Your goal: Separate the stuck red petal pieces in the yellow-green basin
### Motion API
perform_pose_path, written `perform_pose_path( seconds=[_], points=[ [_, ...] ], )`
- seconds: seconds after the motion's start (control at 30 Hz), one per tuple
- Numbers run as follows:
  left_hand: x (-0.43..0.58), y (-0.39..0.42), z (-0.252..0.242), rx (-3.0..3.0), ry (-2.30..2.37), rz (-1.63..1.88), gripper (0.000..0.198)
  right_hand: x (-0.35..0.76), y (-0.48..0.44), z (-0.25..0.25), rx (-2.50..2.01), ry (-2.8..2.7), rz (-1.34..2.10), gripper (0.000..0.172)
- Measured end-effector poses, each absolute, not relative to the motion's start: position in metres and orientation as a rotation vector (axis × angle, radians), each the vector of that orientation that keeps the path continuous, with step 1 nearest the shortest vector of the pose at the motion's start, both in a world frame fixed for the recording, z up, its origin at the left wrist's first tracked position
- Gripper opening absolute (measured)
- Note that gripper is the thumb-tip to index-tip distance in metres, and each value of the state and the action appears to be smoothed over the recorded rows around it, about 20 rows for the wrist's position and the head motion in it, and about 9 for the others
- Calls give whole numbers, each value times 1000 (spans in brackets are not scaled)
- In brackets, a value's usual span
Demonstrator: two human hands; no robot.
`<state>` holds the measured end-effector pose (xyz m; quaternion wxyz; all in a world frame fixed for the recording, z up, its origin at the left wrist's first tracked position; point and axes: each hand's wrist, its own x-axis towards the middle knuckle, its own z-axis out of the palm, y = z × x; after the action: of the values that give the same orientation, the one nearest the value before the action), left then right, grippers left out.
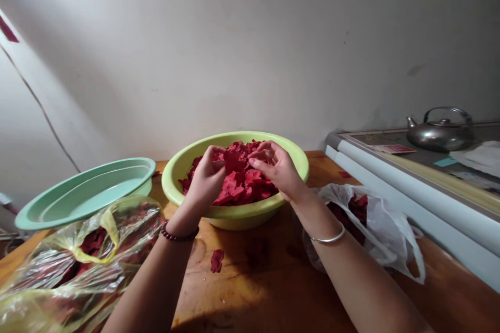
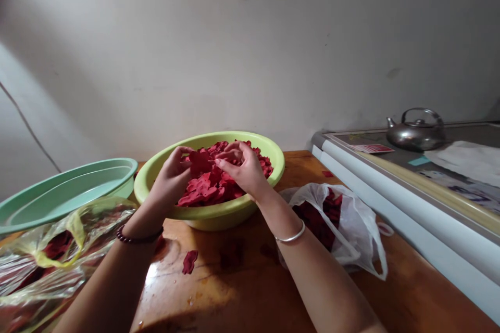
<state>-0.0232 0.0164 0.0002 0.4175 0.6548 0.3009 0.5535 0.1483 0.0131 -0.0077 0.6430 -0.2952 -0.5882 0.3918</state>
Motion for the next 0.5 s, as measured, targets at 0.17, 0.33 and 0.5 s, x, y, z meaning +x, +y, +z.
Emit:
perform_pose_path(
  seconds=[0.17, 0.33, 0.5],
  points=[
    [-22, 14, 0, 1712, 779, 1291, 31, 146, 11, -6, -706, -1400, 892, 43],
    [-25, 19, -1, 1633, 997, 1465, 29, 149, 22, -11, -789, -1045, 781, 34],
    [-26, 18, 0, 1640, 1218, 1636, 24, 152, 27, -13, -819, -874, 670, 29]
  ],
)
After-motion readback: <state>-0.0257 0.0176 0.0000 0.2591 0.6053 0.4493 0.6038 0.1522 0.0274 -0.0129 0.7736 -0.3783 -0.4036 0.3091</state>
